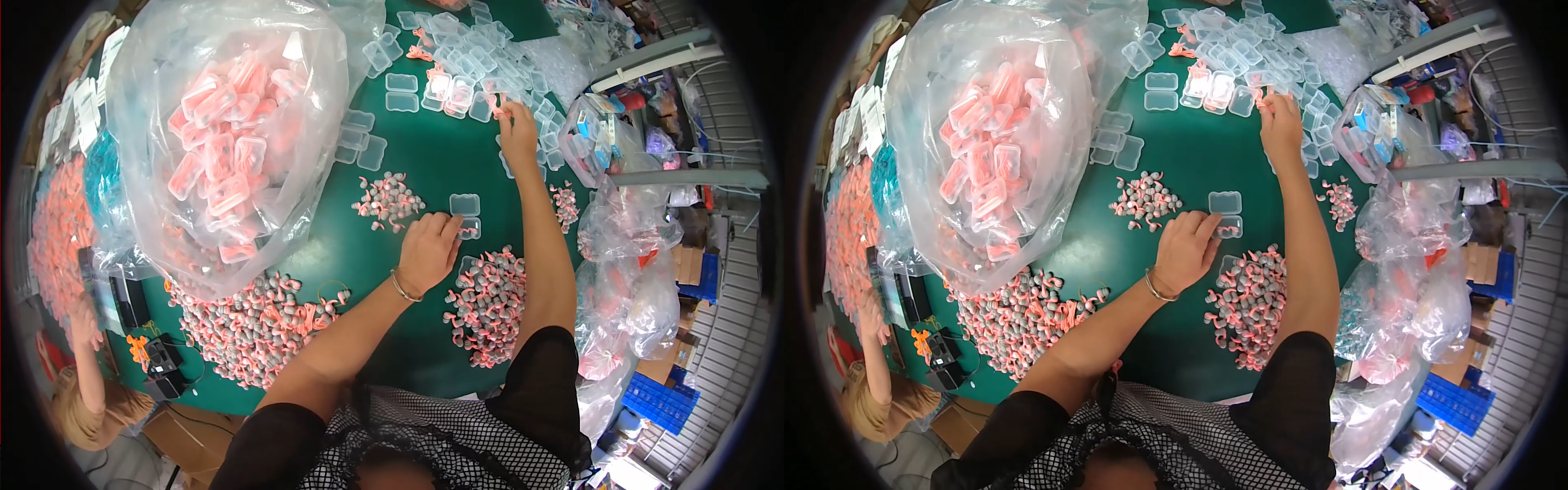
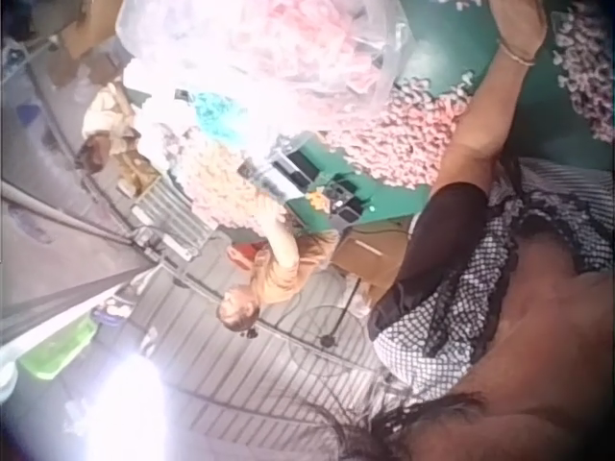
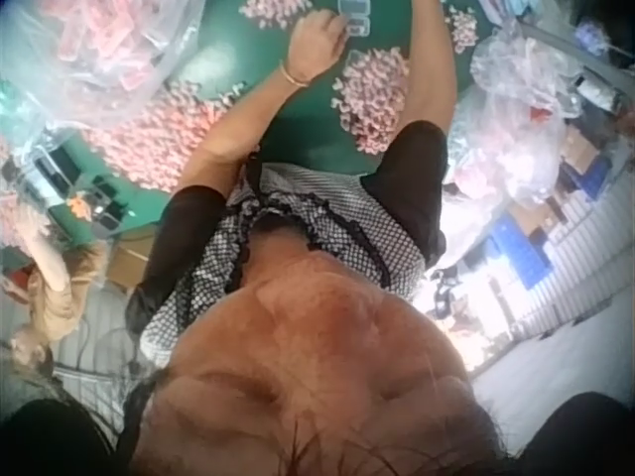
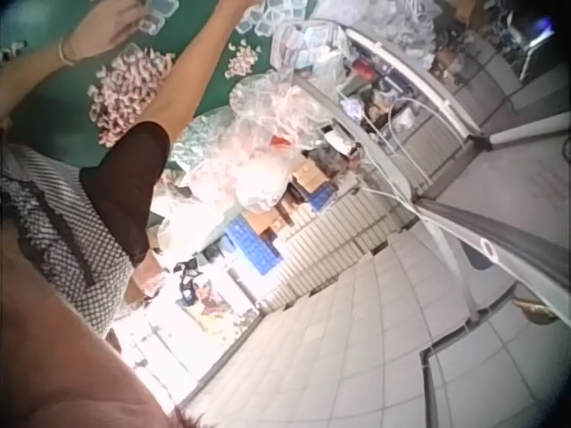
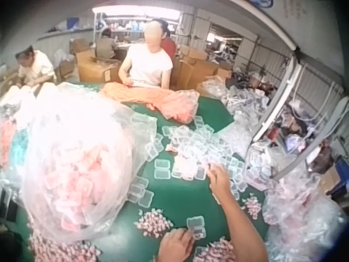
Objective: Sorting small pink and white objects into small plastic containers.
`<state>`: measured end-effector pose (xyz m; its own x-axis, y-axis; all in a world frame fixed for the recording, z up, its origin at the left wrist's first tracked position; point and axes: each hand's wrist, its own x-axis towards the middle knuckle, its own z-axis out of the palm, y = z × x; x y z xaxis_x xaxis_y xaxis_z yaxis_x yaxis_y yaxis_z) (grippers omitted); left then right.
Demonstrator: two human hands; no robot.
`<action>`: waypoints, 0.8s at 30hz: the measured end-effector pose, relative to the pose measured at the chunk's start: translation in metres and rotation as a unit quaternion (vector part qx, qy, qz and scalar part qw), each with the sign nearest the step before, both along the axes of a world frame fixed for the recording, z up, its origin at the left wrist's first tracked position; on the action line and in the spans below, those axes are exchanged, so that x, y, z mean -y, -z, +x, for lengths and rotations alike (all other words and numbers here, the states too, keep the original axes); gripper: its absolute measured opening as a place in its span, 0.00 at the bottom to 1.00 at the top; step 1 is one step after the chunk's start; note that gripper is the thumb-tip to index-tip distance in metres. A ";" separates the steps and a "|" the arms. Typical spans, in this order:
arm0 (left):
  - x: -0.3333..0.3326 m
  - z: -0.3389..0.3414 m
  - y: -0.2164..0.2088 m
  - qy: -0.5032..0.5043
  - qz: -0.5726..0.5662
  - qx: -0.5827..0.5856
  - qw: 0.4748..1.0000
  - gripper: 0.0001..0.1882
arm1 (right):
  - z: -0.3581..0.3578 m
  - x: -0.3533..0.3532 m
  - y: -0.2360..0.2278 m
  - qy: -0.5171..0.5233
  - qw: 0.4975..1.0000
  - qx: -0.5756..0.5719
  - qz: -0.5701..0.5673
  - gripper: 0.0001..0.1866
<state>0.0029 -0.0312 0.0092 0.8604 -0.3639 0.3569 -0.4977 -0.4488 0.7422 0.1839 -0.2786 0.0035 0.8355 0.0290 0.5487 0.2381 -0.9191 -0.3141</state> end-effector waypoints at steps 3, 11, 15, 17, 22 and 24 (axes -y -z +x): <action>-0.003 0.002 0.001 -0.002 0.002 0.006 1.000 0.22 | -0.046 -0.020 -0.023 0.012 0.990 -0.052 0.132 0.08; 0.000 0.004 0.001 0.001 -0.010 0.013 1.000 0.20 | -0.160 -0.048 -0.051 -0.138 0.930 -0.243 0.238 0.08; 0.000 0.004 0.002 0.000 -0.013 0.013 1.000 0.20 | -0.182 -0.055 -0.046 -0.142 0.934 -0.264 0.192 0.10; 0.000 0.003 0.002 0.000 -0.015 0.014 1.000 0.21 | -0.182 -0.058 -0.043 -0.155 0.950 -0.224 0.151 0.11; 0.000 0.003 0.003 -0.008 -0.013 -0.005 1.000 0.22 | -0.177 -0.059 -0.044 -0.192 0.960 -0.186 0.087 0.11; 0.000 0.002 0.002 -0.012 -0.012 -0.005 1.000 0.21 | -0.177 -0.056 -0.041 -0.209 0.958 -0.185 0.068 0.11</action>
<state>0.0052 -0.0317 0.0071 0.8719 -0.3350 0.3570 -0.4800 -0.4413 0.7582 0.0068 -0.2228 0.0447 0.9048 0.3519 0.2398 0.4251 -0.7127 -0.5580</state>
